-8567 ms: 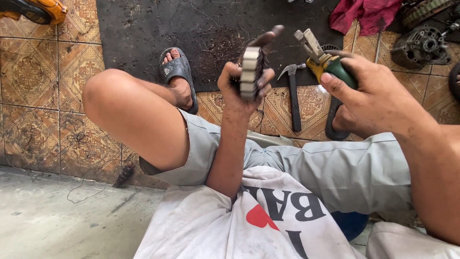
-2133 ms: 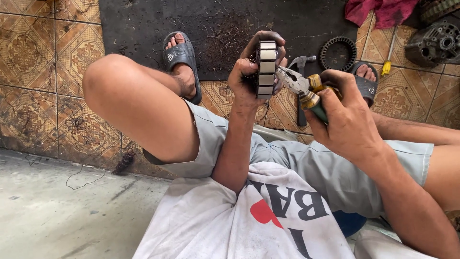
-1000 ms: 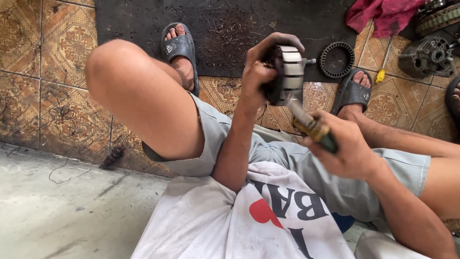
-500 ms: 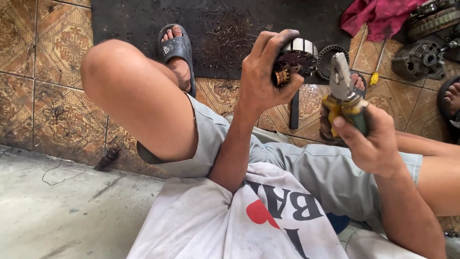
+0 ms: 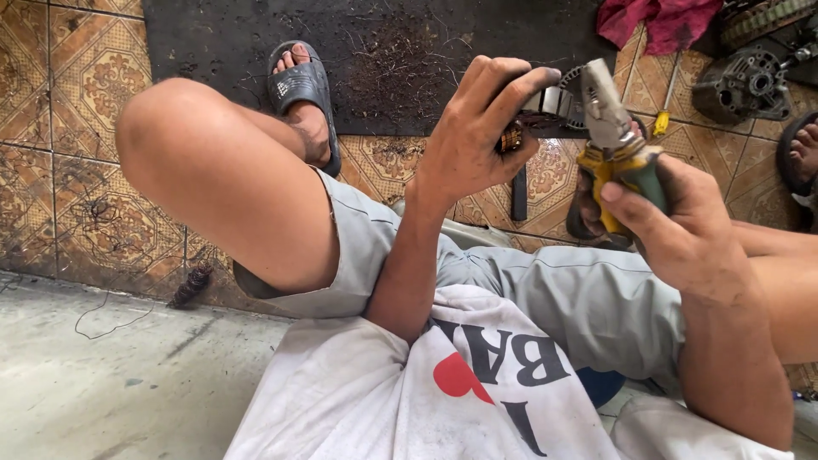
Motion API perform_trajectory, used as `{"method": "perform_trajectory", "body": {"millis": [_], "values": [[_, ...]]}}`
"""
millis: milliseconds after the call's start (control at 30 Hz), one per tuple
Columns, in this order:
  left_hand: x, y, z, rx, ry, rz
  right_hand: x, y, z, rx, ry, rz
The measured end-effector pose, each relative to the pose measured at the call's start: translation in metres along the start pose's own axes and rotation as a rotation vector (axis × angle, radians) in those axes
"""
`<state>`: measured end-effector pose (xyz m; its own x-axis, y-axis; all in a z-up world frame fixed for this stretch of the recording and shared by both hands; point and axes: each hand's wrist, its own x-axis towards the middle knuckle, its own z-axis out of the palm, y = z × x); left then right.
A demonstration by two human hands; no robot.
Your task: Using pliers to pry and remove copper wire windings from an electric motor stator core.
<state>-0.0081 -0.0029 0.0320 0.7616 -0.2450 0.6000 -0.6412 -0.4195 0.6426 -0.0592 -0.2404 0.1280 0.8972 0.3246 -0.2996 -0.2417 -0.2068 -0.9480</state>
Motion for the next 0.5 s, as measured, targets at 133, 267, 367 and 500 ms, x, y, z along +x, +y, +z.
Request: {"method": "perform_trajectory", "body": {"millis": [133,267,367,500], "values": [[-0.002,-0.001,0.007,-0.075,-0.041,-0.018,0.003,0.002,-0.001,0.002,0.025,0.070],[-0.002,0.003,0.009,-0.188,-0.019,-0.133,0.002,-0.002,-0.002,-0.081,-0.007,0.032],[-0.003,0.004,0.008,-0.218,-0.003,-0.159,0.006,-0.007,0.001,0.222,0.042,0.062],[-0.001,0.009,0.006,-0.288,-0.037,-0.158,0.009,-0.006,0.003,0.364,0.162,0.144]]}}
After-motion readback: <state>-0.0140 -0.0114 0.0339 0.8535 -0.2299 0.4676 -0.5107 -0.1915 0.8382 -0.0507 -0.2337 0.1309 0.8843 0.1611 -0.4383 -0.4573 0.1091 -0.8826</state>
